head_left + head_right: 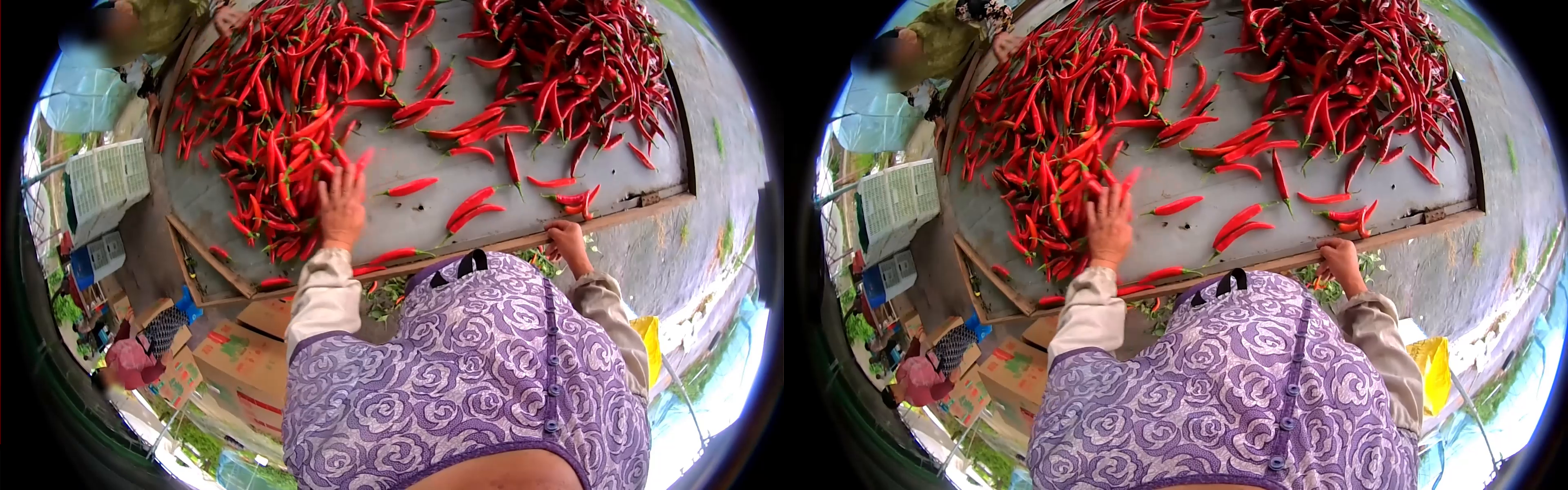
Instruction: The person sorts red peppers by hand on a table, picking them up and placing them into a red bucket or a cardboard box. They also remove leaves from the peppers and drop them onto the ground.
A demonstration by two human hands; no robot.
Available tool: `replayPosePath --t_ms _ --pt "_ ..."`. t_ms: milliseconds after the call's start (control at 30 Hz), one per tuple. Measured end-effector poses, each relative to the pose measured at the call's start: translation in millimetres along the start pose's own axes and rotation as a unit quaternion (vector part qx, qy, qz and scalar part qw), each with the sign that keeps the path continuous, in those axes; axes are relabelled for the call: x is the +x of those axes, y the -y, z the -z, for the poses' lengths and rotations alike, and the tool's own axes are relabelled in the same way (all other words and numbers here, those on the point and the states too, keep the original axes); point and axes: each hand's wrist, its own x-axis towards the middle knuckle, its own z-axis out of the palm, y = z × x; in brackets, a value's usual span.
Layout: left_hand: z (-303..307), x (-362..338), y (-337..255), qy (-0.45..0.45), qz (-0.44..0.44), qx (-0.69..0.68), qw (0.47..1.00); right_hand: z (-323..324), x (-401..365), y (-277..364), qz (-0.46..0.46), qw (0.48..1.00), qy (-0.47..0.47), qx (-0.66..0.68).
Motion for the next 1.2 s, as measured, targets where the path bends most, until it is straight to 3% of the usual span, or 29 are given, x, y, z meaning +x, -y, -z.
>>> replayPosePath --t_ms 100,167,200,267,300,367,500,533,633,700,733,800,933,1033,1100,1133,1200 --pt "2 7 59 0.023 0.073 0.058 0.995 1 3 -6 0.007 1.0 -0.004 0.01" --pt "9 14 86 0.045 0.168 0.09 0.981 2 9 -12 0.013 1.0 -0.002 0.01" --pt "12 19 94 0.027 0.24 0.066 0.968 2 6 -10 0.011 1.0 -0.006 0.015" --pt "10 32 95 -0.112 0.294 0.073 0.946 2 0 -3 0.014 1.0 0.004 0.02" --pt "12 42 87 -0.114 0.288 0.072 0.948 3 2 -6 0.018 1.0 0.008 0.018" --pt "20 66 49 -0.198 0.242 -0.07 0.947 2 6 -12 0.019 0.999 0.005 0.029" --pt "16 115 -87 -0.181 0.042 -0.301 0.935 4 10 -15 0.011 0.999 0.008 0.046" --pt "24 131 -114 -0.141 -0.02 -0.311 0.94 4 10 -16 0.01 0.999 0.011 0.045" --pt "37 165 -179 -0.173 -0.055 -0.316 0.931 1 5 -10 0.01 0.999 0.007 0.04" --pt "43 178 -202 -0.142 -0.093 -0.196 0.966 0 5 -10 0.011 0.999 0.002 0.043" --pt "45 183 -205 -0.145 -0.099 -0.2 0.964 0 6 -11 0.01 0.999 -0.006 0.046" --pt "48 192 -199 0.028 -0.109 -0.212 0.971 1 6 -14 0.01 0.998 0.011 0.053" --pt "45 162 -161 0.004 -0.125 -0.185 0.975 -1 10 -19 0.017 0.998 0.0 0.059" --pt "22 119 -106 -0.063 -0.108 -0.18 0.976 3 0 -9 0.009 0.998 0.012 0.068" --pt "21 84 -60 -0.061 -0.055 -0.151 0.985 6 -3 -7 0.006 0.997 0.027 0.067" --pt "23 66 -41 -0.055 -0.017 -0.131 0.99 10 -1 -15 0.052 0.997 0.014 0.061" --pt "36 29 -19 -0.14 0.082 -0.099 0.982 25 -1 -19 0.116 0.991 -0.038 0.049"
